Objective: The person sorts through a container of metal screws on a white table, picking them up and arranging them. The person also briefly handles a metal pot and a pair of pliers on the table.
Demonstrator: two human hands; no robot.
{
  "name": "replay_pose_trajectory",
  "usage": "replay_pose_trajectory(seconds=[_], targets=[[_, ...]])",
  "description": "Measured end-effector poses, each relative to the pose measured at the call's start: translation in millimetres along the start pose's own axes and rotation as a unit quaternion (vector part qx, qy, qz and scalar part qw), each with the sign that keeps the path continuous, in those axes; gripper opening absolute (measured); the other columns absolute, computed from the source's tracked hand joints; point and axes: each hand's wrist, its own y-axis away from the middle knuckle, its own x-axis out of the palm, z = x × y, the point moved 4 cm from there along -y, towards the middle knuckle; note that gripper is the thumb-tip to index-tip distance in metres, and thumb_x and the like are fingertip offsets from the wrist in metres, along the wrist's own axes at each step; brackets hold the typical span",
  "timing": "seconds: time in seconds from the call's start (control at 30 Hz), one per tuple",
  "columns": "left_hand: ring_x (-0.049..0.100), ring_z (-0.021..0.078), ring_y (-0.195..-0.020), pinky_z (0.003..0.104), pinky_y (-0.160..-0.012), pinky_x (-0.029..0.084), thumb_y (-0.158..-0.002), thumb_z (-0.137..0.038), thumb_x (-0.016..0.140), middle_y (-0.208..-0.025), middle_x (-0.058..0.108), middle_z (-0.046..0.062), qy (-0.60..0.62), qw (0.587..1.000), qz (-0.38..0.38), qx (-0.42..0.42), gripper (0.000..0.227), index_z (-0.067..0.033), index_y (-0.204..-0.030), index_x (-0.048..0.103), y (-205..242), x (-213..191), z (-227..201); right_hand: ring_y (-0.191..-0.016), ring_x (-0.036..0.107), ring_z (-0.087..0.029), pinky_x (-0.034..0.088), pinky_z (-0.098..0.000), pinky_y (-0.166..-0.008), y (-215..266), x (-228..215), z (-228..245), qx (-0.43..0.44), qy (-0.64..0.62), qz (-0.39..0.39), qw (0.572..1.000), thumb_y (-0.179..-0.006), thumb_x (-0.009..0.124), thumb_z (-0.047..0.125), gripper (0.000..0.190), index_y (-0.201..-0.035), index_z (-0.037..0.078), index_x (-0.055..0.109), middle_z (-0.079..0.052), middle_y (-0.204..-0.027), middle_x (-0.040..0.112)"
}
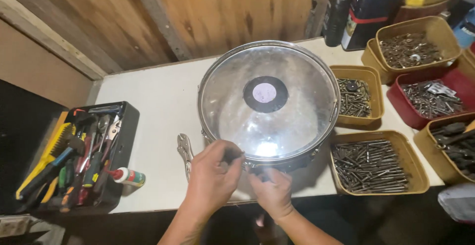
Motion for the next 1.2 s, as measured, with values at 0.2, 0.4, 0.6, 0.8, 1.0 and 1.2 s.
replay_pose_trajectory(seconds=[0.2, 0.4, 0.6, 0.8, 1.0, 1.2], targets=[[0.063, 0.0156, -0.068, 0.029, -0.064, 0.050, -0.080, -0.007, 0.066, -0.075, 0.068, 0.000, -0.037, 0.998, 0.044, 0.017, 0.005, -0.0118, -0.082, 0.067, -1.8, 15.4, -1.2, -0.049, 0.063, -0.016, 0.053, -0.0335, -0.057, 5.6, 2.2, -11.7, 0.007, 0.013, 0.011, 1.000, -0.074, 0.085, 0.021, 0.014, -0.071, 0.016, 0.072, 0.004, -0.057, 0.065], [0.061, 0.0234, -0.072, 0.037, -0.066, 0.049, -0.087, -0.012, 0.068, -0.079, 0.062, 0.001, -0.139, 0.983, 0.107, 0.051, 0.005, -0.0131, -0.088, 0.063, 0.3, 30.8, 2.0, -0.046, 0.047, -0.020, 0.044, -0.0364, -0.047, 16.6, 4.3, -24.4, -0.002, 0.012, 0.042, 0.999, -0.079, 0.080, 0.020, 0.022, -0.063, 0.013, 0.065, 0.000, -0.053, 0.055], [0.054, 0.0324, -0.071, 0.044, -0.062, 0.046, -0.076, 0.007, 0.052, -0.078, 0.054, 0.009, -0.242, 0.934, 0.235, 0.117, 0.019, -0.0098, -0.082, 0.059, -6.9, 38.2, -2.8, -0.048, 0.057, -0.017, 0.047, -0.0366, -0.048, 11.3, -3.2, -19.7, 0.023, -0.019, 0.062, 0.998, -0.082, 0.082, 0.027, 0.021, -0.070, 0.013, 0.073, -0.002, -0.058, 0.066], [0.040, 0.0445, -0.132, 0.065, -0.106, 0.035, -0.073, -0.006, 0.066, -0.134, 0.056, 0.018, -0.220, 0.928, 0.259, 0.150, 0.018, -0.0165, -0.080, 0.078, 3.4, 10.3, -34.4, -0.049, 0.060, -0.011, 0.051, -0.0304, -0.048, 21.4, -27.6, -41.0, 0.016, -0.004, 0.071, 0.997, -0.078, 0.087, 0.027, 0.021, -0.091, 0.012, 0.080, 0.003, -0.059, 0.068], [0.031, 0.0454, -0.144, 0.069, -0.111, 0.026, -0.082, -0.034, 0.062, -0.150, 0.052, 0.014, -0.303, 0.924, 0.226, 0.056, 0.030, -0.0134, -0.070, 0.080, -5.1, 3.3, -24.8, -0.053, 0.055, -0.013, 0.047, -0.0290, -0.049, 26.6, -39.9, -45.6, -0.049, -0.067, 0.107, 0.991, -0.083, 0.080, 0.017, 0.015, -0.075, 0.008, 0.071, 0.001, -0.062, 0.061], [0.040, 0.0516, -0.137, 0.068, -0.101, 0.037, -0.075, -0.037, 0.078, -0.139, 0.058, 0.020, -0.297, 0.934, 0.138, 0.140, 0.026, -0.0122, -0.082, 0.079, -6.3, 23.3, -8.4, -0.054, 0.064, -0.015, 0.053, -0.0295, -0.052, 26.7, -44.4, -38.4, -0.063, -0.093, 0.144, 0.983, -0.086, 0.077, 0.022, 0.015, -0.087, 0.007, 0.075, -0.002, -0.070, 0.072]])
